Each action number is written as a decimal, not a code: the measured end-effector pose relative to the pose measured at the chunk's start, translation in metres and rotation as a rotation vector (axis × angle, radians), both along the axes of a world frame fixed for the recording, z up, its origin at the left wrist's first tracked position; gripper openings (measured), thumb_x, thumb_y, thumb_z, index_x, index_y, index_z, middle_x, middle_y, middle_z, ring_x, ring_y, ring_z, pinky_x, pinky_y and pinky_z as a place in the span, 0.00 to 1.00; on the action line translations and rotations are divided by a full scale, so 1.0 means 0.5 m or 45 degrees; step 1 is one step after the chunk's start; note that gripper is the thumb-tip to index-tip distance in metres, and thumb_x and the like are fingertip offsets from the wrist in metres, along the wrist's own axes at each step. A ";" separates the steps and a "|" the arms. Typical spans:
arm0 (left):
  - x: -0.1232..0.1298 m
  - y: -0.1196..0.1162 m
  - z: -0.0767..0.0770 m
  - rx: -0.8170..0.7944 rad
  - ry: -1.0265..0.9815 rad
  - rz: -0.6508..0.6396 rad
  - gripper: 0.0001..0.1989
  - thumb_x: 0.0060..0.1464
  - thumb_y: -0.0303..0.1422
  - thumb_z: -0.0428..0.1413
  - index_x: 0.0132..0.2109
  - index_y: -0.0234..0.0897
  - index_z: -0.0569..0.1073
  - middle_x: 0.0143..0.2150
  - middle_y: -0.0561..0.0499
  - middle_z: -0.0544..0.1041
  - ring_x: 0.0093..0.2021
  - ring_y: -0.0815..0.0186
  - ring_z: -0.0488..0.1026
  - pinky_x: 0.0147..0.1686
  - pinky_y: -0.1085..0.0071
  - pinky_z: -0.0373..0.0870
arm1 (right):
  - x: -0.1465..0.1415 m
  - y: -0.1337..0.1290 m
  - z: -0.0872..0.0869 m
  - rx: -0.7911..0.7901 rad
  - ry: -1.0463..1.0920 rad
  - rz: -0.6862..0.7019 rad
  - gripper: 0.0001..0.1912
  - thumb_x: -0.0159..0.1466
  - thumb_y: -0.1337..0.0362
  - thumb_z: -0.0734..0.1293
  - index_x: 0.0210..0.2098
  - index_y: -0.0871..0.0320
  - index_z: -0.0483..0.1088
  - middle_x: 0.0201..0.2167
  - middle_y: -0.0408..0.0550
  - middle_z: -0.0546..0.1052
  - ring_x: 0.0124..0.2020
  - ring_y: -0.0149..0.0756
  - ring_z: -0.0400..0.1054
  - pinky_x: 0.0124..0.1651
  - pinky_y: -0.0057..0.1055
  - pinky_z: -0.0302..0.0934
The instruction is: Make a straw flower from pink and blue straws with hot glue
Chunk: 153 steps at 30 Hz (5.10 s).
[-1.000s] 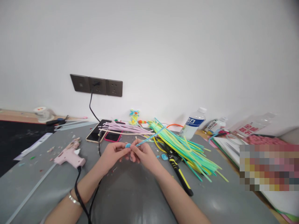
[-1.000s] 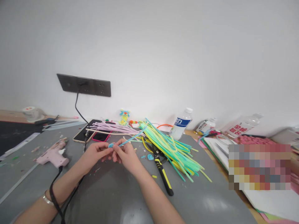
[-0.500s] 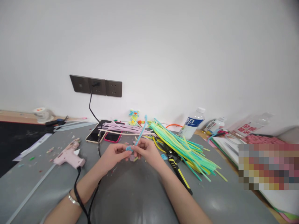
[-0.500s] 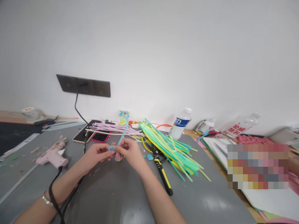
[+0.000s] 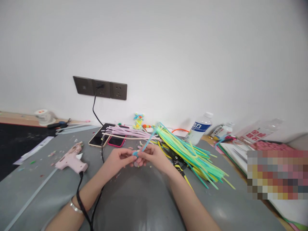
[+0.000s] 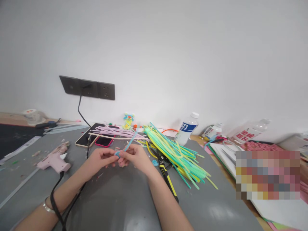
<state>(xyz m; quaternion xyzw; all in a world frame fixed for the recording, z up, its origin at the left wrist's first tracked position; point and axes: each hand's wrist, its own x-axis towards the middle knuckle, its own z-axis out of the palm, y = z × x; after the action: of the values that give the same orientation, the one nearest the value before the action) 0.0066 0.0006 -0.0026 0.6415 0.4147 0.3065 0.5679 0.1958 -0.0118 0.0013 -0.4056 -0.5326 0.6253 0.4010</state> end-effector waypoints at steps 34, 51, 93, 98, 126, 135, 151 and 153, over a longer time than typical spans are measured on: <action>0.001 0.007 -0.031 0.265 0.018 0.207 0.10 0.45 0.36 0.62 0.34 0.36 0.83 0.38 0.44 0.85 0.43 0.54 0.79 0.41 0.65 0.75 | 0.003 -0.004 -0.002 0.060 -0.193 0.034 0.19 0.56 0.51 0.72 0.28 0.61 0.69 0.24 0.47 0.79 0.22 0.28 0.71 0.25 0.23 0.61; 0.014 -0.004 -0.008 -0.101 -0.463 0.189 0.12 0.48 0.39 0.65 0.35 0.35 0.79 0.30 0.50 0.80 0.31 0.67 0.75 0.32 0.74 0.71 | -0.034 0.001 -0.016 0.143 0.102 -0.215 0.22 0.53 0.46 0.73 0.29 0.58 0.67 0.19 0.39 0.73 0.17 0.27 0.66 0.24 0.25 0.61; 0.007 -0.002 -0.004 -0.158 -0.284 0.072 0.17 0.43 0.41 0.68 0.38 0.34 0.81 0.28 0.49 0.78 0.26 0.69 0.69 0.23 0.76 0.66 | -0.024 0.004 -0.003 0.350 -0.061 -0.217 0.22 0.58 0.44 0.69 0.26 0.56 0.64 0.19 0.38 0.67 0.18 0.27 0.60 0.24 0.26 0.58; 0.007 -0.007 0.000 -0.185 -0.208 -0.003 0.15 0.44 0.42 0.67 0.32 0.33 0.81 0.27 0.49 0.77 0.24 0.70 0.67 0.24 0.76 0.67 | -0.024 0.001 -0.007 0.362 -0.079 -0.173 0.22 0.60 0.45 0.68 0.25 0.56 0.63 0.19 0.37 0.66 0.18 0.26 0.60 0.23 0.24 0.56; 0.001 0.006 0.006 -0.440 -0.641 0.267 0.20 0.35 0.43 0.72 0.24 0.32 0.74 0.20 0.58 0.63 0.22 0.76 0.57 0.19 0.80 0.51 | -0.008 -0.016 0.013 0.504 0.007 -0.071 0.18 0.64 0.49 0.67 0.30 0.58 0.67 0.22 0.40 0.69 0.21 0.27 0.64 0.27 0.25 0.59; -0.001 0.005 -0.008 -0.268 -0.459 0.164 0.22 0.42 0.47 0.68 0.23 0.32 0.71 0.18 0.59 0.60 0.20 0.76 0.50 0.20 0.76 0.44 | -0.014 -0.014 0.012 0.432 0.058 -0.113 0.19 0.59 0.47 0.70 0.32 0.57 0.68 0.25 0.41 0.71 0.22 0.28 0.66 0.26 0.26 0.62; 0.002 -0.002 -0.006 -0.306 -0.346 0.090 0.22 0.40 0.48 0.68 0.27 0.31 0.77 0.22 0.53 0.69 0.21 0.75 0.53 0.21 0.75 0.46 | 0.007 -0.007 0.013 0.478 -0.213 -0.027 0.13 0.59 0.54 0.73 0.33 0.59 0.73 0.26 0.44 0.76 0.27 0.31 0.69 0.31 0.27 0.61; -0.002 -0.001 -0.006 -0.277 -0.299 0.010 0.21 0.42 0.48 0.66 0.27 0.31 0.77 0.23 0.53 0.70 0.21 0.75 0.53 0.21 0.74 0.45 | 0.013 -0.009 0.015 0.471 -0.204 0.034 0.13 0.60 0.55 0.72 0.32 0.59 0.73 0.27 0.44 0.76 0.28 0.32 0.69 0.33 0.27 0.62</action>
<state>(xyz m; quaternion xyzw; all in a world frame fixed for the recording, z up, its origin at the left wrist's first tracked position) 0.0055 -0.0001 -0.0058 0.5345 0.3786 0.3349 0.6774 0.2021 -0.0162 0.0090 -0.3663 -0.6739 0.4880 0.4166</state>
